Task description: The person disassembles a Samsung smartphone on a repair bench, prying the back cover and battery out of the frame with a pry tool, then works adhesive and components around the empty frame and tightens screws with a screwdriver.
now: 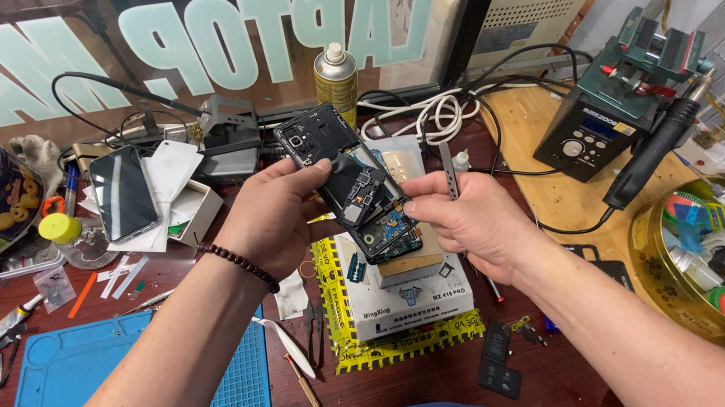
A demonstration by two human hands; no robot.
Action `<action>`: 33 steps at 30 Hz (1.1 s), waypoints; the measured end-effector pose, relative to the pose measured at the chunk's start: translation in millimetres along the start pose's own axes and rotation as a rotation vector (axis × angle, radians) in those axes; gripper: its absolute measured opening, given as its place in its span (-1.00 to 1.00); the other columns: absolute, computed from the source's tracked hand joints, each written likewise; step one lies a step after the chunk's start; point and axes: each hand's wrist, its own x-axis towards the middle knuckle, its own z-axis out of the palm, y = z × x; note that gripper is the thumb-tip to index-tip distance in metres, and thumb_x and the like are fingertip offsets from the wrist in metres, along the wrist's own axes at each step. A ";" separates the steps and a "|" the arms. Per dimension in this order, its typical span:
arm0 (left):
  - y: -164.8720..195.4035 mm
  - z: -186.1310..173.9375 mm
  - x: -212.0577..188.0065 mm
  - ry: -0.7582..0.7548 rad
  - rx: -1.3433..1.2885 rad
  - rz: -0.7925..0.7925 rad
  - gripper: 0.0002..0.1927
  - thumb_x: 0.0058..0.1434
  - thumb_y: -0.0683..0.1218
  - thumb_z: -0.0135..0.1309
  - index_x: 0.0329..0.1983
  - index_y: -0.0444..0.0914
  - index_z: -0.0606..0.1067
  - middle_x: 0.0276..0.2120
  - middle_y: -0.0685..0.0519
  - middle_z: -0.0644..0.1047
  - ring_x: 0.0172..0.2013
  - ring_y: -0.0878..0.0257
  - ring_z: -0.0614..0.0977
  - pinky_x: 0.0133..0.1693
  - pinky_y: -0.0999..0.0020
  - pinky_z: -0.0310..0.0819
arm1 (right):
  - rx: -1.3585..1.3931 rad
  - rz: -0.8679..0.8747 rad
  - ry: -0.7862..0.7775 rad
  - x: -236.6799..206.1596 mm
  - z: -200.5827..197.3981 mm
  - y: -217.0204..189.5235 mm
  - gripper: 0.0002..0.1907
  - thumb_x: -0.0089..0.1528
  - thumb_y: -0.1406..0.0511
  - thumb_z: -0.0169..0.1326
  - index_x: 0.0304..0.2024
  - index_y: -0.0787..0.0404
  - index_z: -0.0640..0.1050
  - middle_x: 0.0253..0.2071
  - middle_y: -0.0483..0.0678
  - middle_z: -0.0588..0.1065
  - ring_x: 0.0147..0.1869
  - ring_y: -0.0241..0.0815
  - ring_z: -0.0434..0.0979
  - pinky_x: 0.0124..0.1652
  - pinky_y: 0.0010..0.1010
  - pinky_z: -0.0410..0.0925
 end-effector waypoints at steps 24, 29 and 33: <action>8.6 7.5 -2.8 -0.003 0.045 -0.004 -0.91 0.34 -0.14 0.03 -0.18 -0.22 0.53 -0.26 0.06 0.62 -0.28 0.20 0.67 -0.26 0.14 0.63 | -0.088 0.075 0.024 3.2 -2.5 -10.0 -0.69 0.14 0.41 0.19 -0.05 0.31 0.58 -0.48 -0.22 0.38 -0.60 -0.48 0.11 -0.62 -0.55 -0.03; 7.5 8.2 -2.4 0.014 0.065 -0.025 -0.90 0.32 -0.14 0.03 -0.19 -0.20 0.54 -0.26 0.07 0.63 -0.29 0.21 0.66 -0.27 0.14 0.61 | -0.102 0.070 -0.011 2.0 -2.5 -10.6 -0.73 0.13 0.44 0.18 -0.10 0.31 0.58 -0.41 -0.20 0.47 -0.54 -0.50 0.18 -0.59 -0.59 0.01; 4.7 4.1 2.3 0.012 0.057 -0.026 -0.92 0.33 -0.14 0.05 -0.19 -0.21 0.53 -0.26 0.06 0.63 -0.28 0.20 0.66 -0.26 0.15 0.61 | -0.116 0.039 -0.027 2.5 -2.6 -8.8 -0.75 0.14 0.45 0.17 -0.11 0.31 0.58 -0.39 -0.18 0.48 -0.52 -0.50 0.21 -0.58 -0.61 0.03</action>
